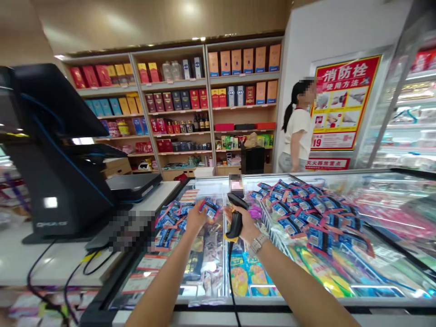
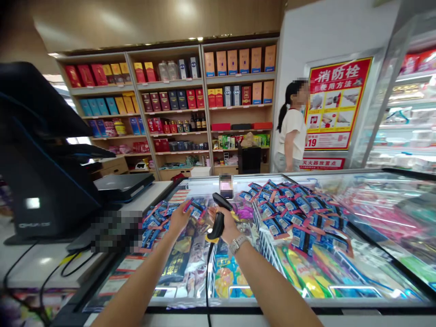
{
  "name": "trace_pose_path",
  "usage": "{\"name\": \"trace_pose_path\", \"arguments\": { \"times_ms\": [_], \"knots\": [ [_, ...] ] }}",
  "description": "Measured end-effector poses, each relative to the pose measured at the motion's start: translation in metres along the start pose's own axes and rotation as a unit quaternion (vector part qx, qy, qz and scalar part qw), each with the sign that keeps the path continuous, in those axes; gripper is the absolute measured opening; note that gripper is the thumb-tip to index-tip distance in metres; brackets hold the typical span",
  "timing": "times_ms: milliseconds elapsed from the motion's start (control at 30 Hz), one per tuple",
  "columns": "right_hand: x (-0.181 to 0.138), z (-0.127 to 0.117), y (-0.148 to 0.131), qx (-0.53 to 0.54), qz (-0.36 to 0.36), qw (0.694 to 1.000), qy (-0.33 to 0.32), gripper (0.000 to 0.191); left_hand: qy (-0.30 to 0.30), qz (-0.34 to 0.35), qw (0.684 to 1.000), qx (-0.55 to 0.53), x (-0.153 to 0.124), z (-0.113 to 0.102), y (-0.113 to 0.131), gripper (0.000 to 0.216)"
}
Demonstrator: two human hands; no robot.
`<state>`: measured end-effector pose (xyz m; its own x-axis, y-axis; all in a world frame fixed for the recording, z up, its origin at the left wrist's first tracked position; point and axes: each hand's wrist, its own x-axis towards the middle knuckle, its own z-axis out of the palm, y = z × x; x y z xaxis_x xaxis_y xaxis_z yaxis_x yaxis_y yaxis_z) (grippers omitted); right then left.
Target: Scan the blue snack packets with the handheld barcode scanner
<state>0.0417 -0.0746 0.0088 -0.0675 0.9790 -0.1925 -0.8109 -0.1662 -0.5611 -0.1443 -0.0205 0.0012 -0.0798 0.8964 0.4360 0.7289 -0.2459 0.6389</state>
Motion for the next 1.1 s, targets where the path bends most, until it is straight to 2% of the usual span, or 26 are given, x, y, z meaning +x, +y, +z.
{"name": "trace_pose_path", "arguments": {
  "times_ms": [100, 200, 300, 367, 433, 500, 567, 667, 767, 900, 1000, 1100],
  "knots": [
    [0.014, 0.026, 0.038, 0.069, 0.05, 0.996, -0.017, 0.006, -0.019, -0.004, 0.995, 0.093, -0.004, -0.044, -0.026, 0.044],
    [0.027, 0.042, 0.078, 0.094, 0.089, 0.992, -0.014, 0.005, -0.002, 0.036, 0.98, 0.194, -0.011, -0.068, -0.048, 0.048],
    [0.036, 0.048, 0.108, 0.067, 0.111, 0.992, -0.008, 0.008, 0.0, 0.072, 0.966, 0.247, -0.016, -0.073, -0.059, 0.039],
    [0.04, 0.047, 0.118, 0.051, 0.105, 0.993, -0.005, 0.009, -0.005, 0.082, 0.965, 0.248, -0.017, -0.07, -0.059, 0.031],
    [0.041, 0.043, 0.116, 0.052, 0.085, 0.995, 0.002, 0.008, 0.008, 0.088, 0.968, 0.233, -0.016, -0.064, -0.054, 0.03],
    [0.04, 0.035, 0.102, 0.058, 0.062, 0.996, 0.009, 0.007, 0.022, 0.098, 0.974, 0.202, -0.013, -0.054, -0.043, 0.031],
    [0.038, 0.022, 0.079, 0.059, 0.032, 0.998, 0.012, 0.007, 0.022, 0.118, 0.979, 0.162, -0.008, -0.039, -0.026, 0.031],
    [0.033, -0.006, 0.028, 0.045, -0.038, 0.998, 0.004, 0.007, -0.007, 0.146, 0.984, 0.099, 0.0, -0.008, 0.006, 0.028],
    [0.025, -0.044, -0.033, 0.029, -0.137, 0.99, 0.03, 0.01, -0.06, 0.168, 0.983, 0.03, 0.005, 0.033, 0.043, 0.028],
    [0.011, -0.09, -0.11, 0.026, -0.259, 0.96, 0.099, 0.012, -0.12, 0.17, 0.977, -0.05, 0.008, 0.097, 0.093, 0.026],
    [0.004, -0.113, -0.145, 0.035, -0.302, 0.945, 0.123, 0.011, -0.164, 0.161, 0.969, -0.094, 0.012, 0.146, 0.129, 0.025],
    [0.005, -0.128, -0.157, 0.033, -0.299, 0.946, 0.125, 0.01, -0.193, 0.152, 0.961, -0.125, 0.022, 0.191, 0.161, 0.027]
  ]
}}
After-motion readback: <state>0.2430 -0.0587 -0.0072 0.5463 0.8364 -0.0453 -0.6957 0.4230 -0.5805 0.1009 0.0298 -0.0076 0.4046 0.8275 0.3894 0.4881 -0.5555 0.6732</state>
